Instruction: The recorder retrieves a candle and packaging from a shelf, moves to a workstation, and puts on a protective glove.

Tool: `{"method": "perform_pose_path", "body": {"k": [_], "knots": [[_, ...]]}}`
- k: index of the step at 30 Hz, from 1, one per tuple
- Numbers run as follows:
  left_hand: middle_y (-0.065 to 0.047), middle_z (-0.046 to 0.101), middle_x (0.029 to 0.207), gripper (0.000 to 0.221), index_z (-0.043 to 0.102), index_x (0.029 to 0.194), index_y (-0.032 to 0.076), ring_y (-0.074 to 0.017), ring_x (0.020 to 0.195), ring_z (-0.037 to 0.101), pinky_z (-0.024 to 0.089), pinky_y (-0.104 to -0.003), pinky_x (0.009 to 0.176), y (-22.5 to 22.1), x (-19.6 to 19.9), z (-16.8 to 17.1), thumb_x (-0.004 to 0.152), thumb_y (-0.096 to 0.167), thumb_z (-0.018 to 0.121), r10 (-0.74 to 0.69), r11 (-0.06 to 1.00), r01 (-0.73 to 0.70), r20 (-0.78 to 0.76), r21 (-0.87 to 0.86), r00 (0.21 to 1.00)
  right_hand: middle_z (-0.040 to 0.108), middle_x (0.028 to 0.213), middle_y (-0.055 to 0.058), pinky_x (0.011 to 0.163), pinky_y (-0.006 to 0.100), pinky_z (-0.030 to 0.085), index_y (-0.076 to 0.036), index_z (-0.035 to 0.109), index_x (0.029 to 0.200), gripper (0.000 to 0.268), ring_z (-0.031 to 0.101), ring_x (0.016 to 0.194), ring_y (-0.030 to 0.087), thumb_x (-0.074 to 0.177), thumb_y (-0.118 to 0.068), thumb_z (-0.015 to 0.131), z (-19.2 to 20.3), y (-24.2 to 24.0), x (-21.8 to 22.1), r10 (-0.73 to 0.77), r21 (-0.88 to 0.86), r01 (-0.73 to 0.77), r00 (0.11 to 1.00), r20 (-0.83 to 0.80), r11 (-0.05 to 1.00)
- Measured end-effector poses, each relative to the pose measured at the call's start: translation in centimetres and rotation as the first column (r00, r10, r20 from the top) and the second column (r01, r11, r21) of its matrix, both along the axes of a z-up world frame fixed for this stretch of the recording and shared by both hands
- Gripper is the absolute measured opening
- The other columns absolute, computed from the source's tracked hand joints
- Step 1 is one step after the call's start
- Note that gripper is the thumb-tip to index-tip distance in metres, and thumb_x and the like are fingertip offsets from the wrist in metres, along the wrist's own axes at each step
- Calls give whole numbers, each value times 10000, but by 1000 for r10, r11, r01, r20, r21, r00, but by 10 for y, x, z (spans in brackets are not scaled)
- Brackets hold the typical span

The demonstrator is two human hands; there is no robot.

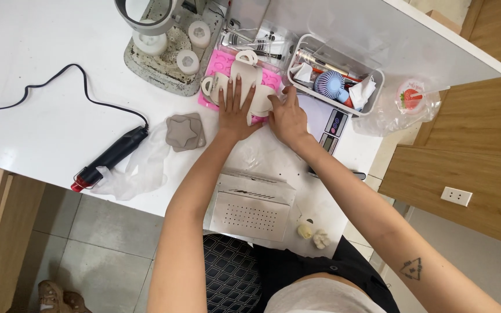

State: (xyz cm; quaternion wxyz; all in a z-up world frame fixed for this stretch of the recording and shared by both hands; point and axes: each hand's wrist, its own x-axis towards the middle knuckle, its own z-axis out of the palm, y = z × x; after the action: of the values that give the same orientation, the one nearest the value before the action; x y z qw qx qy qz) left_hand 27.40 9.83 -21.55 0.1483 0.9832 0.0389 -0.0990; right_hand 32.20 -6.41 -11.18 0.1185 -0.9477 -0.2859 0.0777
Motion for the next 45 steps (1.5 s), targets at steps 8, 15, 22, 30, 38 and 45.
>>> {"method": "perform_pose_path", "body": {"k": [8, 15, 22, 30, 38, 45], "knots": [[-275, 6, 1688, 1220, 116, 1671, 153, -379, 1559, -55, -68, -665, 1171, -6, 13, 21, 754, 702, 706, 6, 999, -1, -97, 47, 995, 395, 1410, 180, 724, 369, 556, -126, 556, 1400, 519, 612, 804, 243, 908, -66, 710, 89, -40, -66, -8, 397, 83, 982, -187, 914], [-130, 699, 1241, 398, 673, 1259, 91, -294, 1150, 635, 398, -516, 1083, 18, -81, 191, 938, 325, 698, 190, 917, -133, 119, -376, 975, 427, 1400, 130, 691, 261, 551, -101, 555, 1369, 410, 585, 777, 129, 969, -38, 626, 127, -132, -116, -13, 543, 171, 959, -283, 822], [-128, 684, 946, 212, 621, 961, 17, -258, 846, 672, 521, -396, 758, -56, -295, 220, 1019, 220, 647, 862, 492, -711, 163, -503, 480, 507, 1308, 86, 719, 275, 533, -86, 616, 1290, 284, 632, 813, 118, 1007, -62, 617, 135, -204, -154, -133, 560, 272, 952, -277, 783], [-103, 589, 1273, 491, 553, 1314, 79, -269, 1208, 528, 384, -471, 1020, -249, -407, 90, 893, 247, 742, 627, 776, -608, 109, -169, 771, 525, 1292, 77, 704, 269, 536, -87, 615, 1280, 263, 613, 784, 121, 1017, -83, 623, 128, -259, -194, 2, 619, 149, 972, -237, 771], [-92, -123, 1719, 1081, 100, 1611, 471, -419, 1576, -97, 20, -874, 1066, -292, -441, 74, 813, 154, 757, 603, 797, -550, -262, 250, 754, 545, 1270, 79, 713, 269, 539, -84, 625, 1264, 250, 631, 794, 120, 1016, -93, 597, 107, -354, -240, 44, 591, 182, 937, -347, 786], [-198, -180, 1661, 1152, 88, 1610, 548, -450, 1506, -155, 46, -851, 991, -324, -461, 47, 801, 15, 713, 643, 706, -470, -200, 530, 739, 568, 1250, 72, 698, 278, 518, -73, 627, 1254, 250, 650, 810, 126, 1008, -98, 590, 85, -410, -263, -7, 534, 259, 904, -428, 805]]}}
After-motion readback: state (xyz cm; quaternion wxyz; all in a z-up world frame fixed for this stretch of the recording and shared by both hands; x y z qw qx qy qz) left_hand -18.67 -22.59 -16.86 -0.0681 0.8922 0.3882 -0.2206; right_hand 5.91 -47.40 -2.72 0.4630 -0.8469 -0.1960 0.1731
